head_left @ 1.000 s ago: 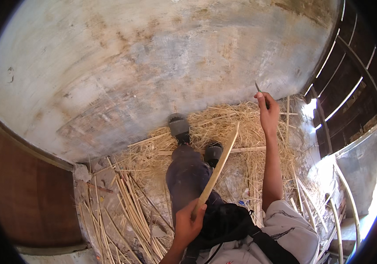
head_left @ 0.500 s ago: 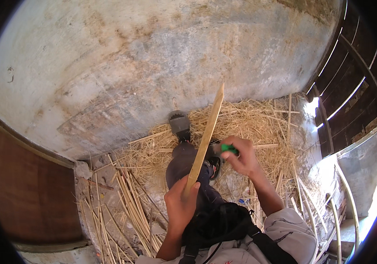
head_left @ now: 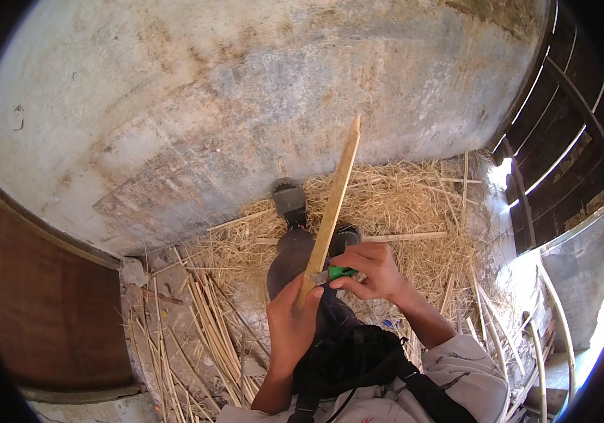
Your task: The person scrapes a long bamboo pole with a green utility knife, removing thin outer layers while standing over a floor covered in straw and wood shavings.
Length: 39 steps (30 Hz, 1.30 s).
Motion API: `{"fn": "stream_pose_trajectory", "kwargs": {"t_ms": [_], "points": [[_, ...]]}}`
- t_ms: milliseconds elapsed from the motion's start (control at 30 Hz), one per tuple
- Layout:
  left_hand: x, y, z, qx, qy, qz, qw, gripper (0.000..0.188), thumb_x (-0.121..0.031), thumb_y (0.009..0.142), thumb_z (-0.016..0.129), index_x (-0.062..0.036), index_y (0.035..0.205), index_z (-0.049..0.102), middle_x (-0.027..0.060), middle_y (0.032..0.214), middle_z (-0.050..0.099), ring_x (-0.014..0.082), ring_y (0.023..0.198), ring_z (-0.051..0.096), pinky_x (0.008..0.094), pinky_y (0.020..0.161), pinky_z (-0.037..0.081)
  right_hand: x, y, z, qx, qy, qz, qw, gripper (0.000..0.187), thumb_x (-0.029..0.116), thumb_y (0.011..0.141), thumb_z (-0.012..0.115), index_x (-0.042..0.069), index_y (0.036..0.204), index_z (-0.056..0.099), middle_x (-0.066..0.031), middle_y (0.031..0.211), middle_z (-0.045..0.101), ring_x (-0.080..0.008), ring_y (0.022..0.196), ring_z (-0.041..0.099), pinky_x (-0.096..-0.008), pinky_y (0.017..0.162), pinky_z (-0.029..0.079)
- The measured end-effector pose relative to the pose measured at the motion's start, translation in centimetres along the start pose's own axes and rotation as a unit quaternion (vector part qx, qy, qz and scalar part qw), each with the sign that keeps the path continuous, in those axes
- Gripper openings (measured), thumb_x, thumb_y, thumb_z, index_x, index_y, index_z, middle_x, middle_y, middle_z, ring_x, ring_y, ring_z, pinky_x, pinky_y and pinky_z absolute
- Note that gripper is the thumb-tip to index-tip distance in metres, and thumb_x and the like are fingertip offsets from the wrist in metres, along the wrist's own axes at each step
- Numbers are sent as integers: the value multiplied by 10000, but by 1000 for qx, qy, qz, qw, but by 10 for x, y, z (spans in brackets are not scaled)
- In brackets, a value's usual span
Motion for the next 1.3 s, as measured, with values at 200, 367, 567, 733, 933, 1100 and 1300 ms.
{"fn": "stream_pose_trajectory", "kwargs": {"t_ms": [200, 367, 567, 733, 933, 1100, 1300], "points": [[5, -2, 2, 21, -12, -32, 999, 295, -98, 1055, 654, 33, 1318, 679, 74, 847, 646, 105, 732, 543, 282, 664, 438, 4, 1, 0, -10, -13, 18, 1000, 322, 371, 819, 884, 125, 991, 764, -15, 743, 662, -223, 550, 603, -362, 528, 463], [10, -3, 3, 19, -23, -38, 999, 276, -119, 1068, 635, 34, 1292, 685, 65, 814, 609, 103, 708, 519, 288, 644, 419, 6, 0, 0, -13, -48, 30, 998, 343, 397, 793, 894, 139, 989, 782, -13, 738, 660, -222, 541, 587, -353, 518, 449], [9, -7, -1, 18, -15, -51, 998, 264, -121, 1068, 626, 41, 1268, 686, 151, 795, 644, 156, 706, 559, 333, 664, 481, 12, 4, -1, -28, -78, 15, 996, 344, 402, 782, 897, 147, 984, 786, -3, 734, 657, -213, 538, 580, -348, 513, 441], [8, -7, -3, 22, -9, -58, 998, 260, -136, 1076, 618, 39, 1256, 686, 156, 785, 630, 152, 702, 554, 335, 659, 478, 12, 4, 1, -48, -98, 1, 994, 338, 403, 779, 898, 148, 970, 784, 9, 718, 643, -201, 531, 581, -340, 507, 445], [8, -9, -5, 14, -3, -43, 999, 278, -145, 1078, 615, 38, 1275, 683, 166, 815, 662, 161, 719, 579, 332, 681, 495, 12, 9, 1, -51, -109, -4, 993, 338, 415, 778, 896, 148, 946, 778, 19, 706, 629, -189, 527, 586, -334, 501, 446], [10, -11, -6, 10, 0, -45, 999, 294, -155, 1077, 621, 32, 1293, 688, 176, 865, 695, 162, 767, 617, 332, 719, 512, 13, 9, 1, -45, -125, -11, 991, 339, 417, 774, 897, 147, 941, 776, 17, 716, 640, -186, 532, 597, -330, 502, 448], [12, -17, -6, 24, -5, -49, 998, 299, -156, 1082, 618, 32, 1302, 693, 147, 899, 714, 146, 802, 618, 321, 745, 517, 6, 13, -3, -70, -119, 7, 990, 351, 408, 767, 905, 132, 944, 777, -2, 740, 685, -198, 569, 646, -332, 516, 476]]}}
Point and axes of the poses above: each hand's wrist, its own y-axis towards the middle knuckle, its own z-axis out of the palm, x = y × z, the point moved 5 cm from there along y, towards the middle knuckle
